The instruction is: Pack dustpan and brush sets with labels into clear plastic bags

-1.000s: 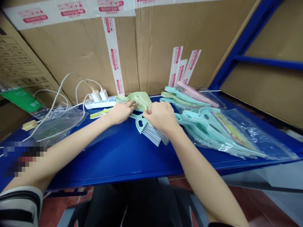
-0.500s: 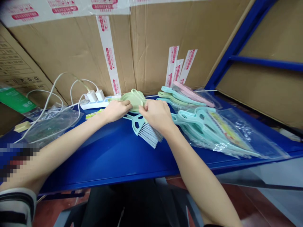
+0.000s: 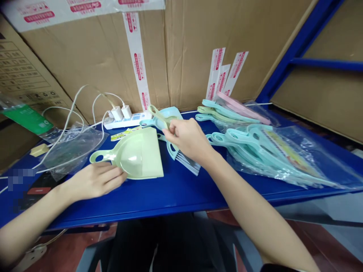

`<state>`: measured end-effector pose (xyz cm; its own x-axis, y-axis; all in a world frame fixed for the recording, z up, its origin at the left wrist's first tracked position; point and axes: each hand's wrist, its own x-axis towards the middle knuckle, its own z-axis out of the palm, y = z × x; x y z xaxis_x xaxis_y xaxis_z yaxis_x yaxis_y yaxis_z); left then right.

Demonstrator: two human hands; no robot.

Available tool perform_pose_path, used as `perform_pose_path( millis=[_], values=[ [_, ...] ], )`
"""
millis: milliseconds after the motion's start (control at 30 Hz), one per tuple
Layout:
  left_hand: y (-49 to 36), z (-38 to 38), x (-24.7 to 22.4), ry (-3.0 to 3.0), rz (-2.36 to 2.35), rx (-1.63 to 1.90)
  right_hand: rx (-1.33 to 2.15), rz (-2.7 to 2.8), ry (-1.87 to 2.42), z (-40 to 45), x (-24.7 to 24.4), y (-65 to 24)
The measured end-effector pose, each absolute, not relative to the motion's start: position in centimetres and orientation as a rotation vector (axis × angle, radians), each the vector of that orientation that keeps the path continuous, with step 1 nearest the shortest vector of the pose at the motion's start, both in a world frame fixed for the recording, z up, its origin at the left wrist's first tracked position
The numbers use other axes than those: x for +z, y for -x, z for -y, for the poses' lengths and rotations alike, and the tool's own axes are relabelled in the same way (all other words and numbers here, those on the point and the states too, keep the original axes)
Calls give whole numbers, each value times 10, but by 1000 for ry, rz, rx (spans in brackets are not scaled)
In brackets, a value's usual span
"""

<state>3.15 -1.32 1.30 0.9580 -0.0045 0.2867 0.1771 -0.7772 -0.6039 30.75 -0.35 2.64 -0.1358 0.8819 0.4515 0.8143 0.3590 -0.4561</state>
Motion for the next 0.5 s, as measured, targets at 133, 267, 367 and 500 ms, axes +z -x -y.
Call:
perform_pose_path(
  millis=[133, 267, 367, 500],
  values=[
    [-31, 25, 2, 2559, 125, -389, 158, 2067, 1414, 3, 20, -300],
    [-32, 25, -5, 2688, 150, -385, 145, 2153, 1416, 6, 17, -295],
    [-29, 20, -3, 2850, 189, -418, 145, 2211, 1439, 8, 14, -292],
    [-14, 7, 8, 2763, 497, -557, 170, 2289, 1439, 10, 8, -287]
  ],
)
